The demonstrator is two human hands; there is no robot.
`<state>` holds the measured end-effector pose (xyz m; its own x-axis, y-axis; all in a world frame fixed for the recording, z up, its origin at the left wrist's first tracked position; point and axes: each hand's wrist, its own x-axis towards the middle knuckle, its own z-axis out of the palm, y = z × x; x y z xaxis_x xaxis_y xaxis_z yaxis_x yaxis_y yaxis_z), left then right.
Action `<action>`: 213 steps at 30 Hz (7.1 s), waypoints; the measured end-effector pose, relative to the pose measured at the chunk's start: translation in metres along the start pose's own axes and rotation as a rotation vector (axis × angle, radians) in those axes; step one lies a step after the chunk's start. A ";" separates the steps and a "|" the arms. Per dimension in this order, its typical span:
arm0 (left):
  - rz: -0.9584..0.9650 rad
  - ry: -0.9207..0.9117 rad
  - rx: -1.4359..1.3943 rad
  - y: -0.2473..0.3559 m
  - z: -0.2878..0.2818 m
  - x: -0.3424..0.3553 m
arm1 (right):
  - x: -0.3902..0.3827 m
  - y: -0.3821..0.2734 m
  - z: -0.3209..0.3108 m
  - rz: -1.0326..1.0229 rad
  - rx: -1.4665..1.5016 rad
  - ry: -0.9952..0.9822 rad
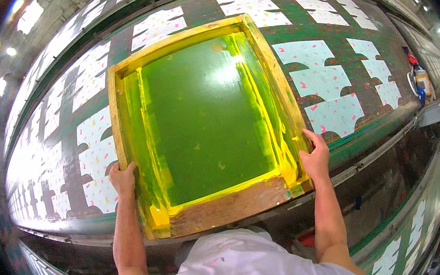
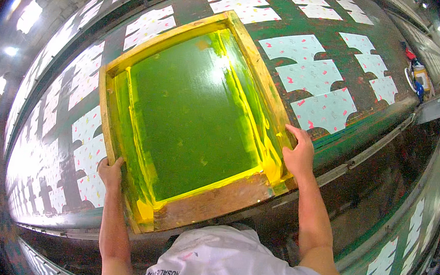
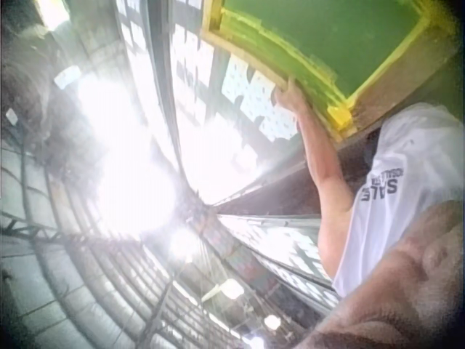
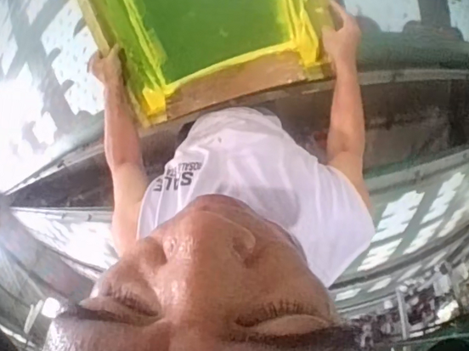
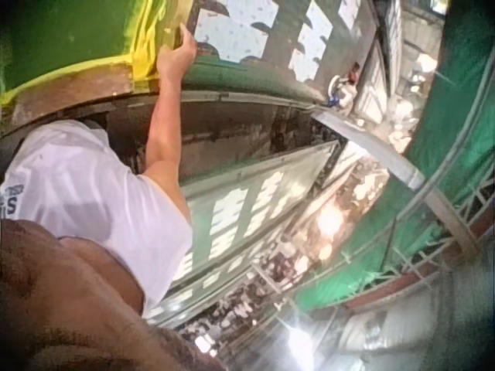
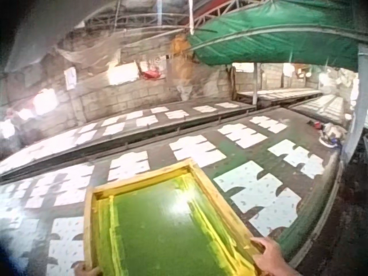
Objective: The person repeatedly uses a squeegee to spread a green viscous substance across a screen-printing frame. The person holds the frame with both hands and moves the squeegee back and forth to distribute the material evenly.
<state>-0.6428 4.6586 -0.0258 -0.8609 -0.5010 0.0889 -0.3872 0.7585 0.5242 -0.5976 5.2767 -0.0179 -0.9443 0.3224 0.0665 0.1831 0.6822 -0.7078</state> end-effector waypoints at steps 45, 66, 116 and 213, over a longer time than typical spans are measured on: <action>-0.212 -0.198 -0.695 -0.022 0.048 0.073 | -0.178 -0.178 0.081 -0.806 -0.387 -0.479; -0.311 -0.239 -0.847 0.007 0.022 0.063 | 0.069 -0.209 0.190 -0.985 -0.376 -0.398; -0.143 0.310 -0.475 -0.008 0.045 0.062 | -0.064 -0.232 0.129 -0.960 -0.466 -0.900; -0.253 -0.021 0.439 0.030 0.026 0.010 | -0.010 0.026 -0.035 -0.269 -0.202 -0.156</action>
<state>-0.6713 4.6870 -0.0308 -0.7271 -0.6864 -0.0145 -0.6827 0.7207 0.1208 -0.5738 5.3145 -0.0124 -0.9935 0.0205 0.1120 -0.0417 0.8495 -0.5259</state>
